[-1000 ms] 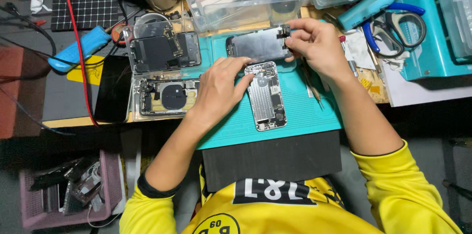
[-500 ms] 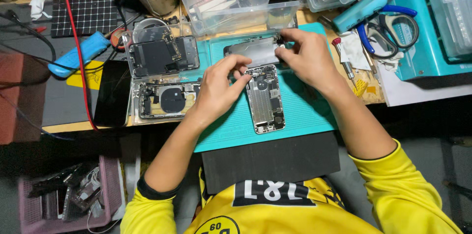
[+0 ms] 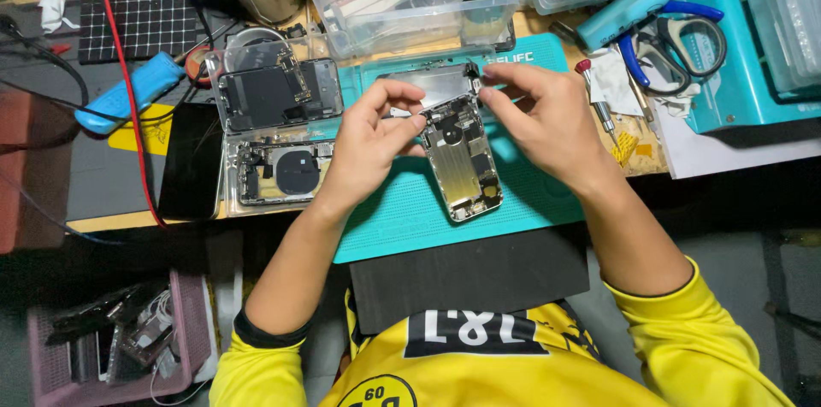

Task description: The person disassembles a smartphone at a repair bench. They pry the screen off the phone body with a tool, remove the display assembly, set it aside, and use a screwdriver to unscrew components from the exposed internal frame while handling small parts and tools on a work mat.

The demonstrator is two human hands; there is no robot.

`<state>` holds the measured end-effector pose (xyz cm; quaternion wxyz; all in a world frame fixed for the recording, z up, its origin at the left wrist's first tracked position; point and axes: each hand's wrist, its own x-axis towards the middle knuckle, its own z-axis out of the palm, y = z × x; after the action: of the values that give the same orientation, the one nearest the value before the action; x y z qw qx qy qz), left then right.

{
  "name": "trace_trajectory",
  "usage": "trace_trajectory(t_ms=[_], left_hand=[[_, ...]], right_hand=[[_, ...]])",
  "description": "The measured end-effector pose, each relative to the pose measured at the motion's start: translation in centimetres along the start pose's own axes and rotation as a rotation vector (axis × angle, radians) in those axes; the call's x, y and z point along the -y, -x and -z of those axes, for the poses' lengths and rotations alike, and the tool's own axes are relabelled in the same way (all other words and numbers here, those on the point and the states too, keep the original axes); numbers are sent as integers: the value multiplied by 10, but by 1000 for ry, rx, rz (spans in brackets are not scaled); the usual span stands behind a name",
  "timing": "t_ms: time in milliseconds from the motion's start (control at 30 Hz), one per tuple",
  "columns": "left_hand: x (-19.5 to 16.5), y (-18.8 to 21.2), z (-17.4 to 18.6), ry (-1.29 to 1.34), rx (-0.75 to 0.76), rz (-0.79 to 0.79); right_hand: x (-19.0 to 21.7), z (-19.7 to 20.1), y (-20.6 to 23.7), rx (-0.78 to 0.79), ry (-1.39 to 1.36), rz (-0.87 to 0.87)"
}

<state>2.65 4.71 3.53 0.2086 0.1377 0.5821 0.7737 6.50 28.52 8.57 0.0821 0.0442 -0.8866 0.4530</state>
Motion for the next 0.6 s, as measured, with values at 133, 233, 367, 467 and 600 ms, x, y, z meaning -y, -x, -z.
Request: trace_trajectory(t_ms=[133, 233, 367, 467, 600], left_hand=[[-7, 3, -3, 65, -30, -41], [-10, 4, -6, 107, -57, -49], [-9, 5, -16, 184, 36, 23], [-3, 9, -22, 197, 180, -5], [4, 15, -23, 184, 191, -3]], right_hand=[[-6, 1, 19, 120, -217, -61], [-16, -4, 28, 156, -392, -159], [-25, -11, 32, 105, -656, -143], [-28, -11, 33, 75, -692, -155], [-29, -7, 33, 107, -721, -218]])
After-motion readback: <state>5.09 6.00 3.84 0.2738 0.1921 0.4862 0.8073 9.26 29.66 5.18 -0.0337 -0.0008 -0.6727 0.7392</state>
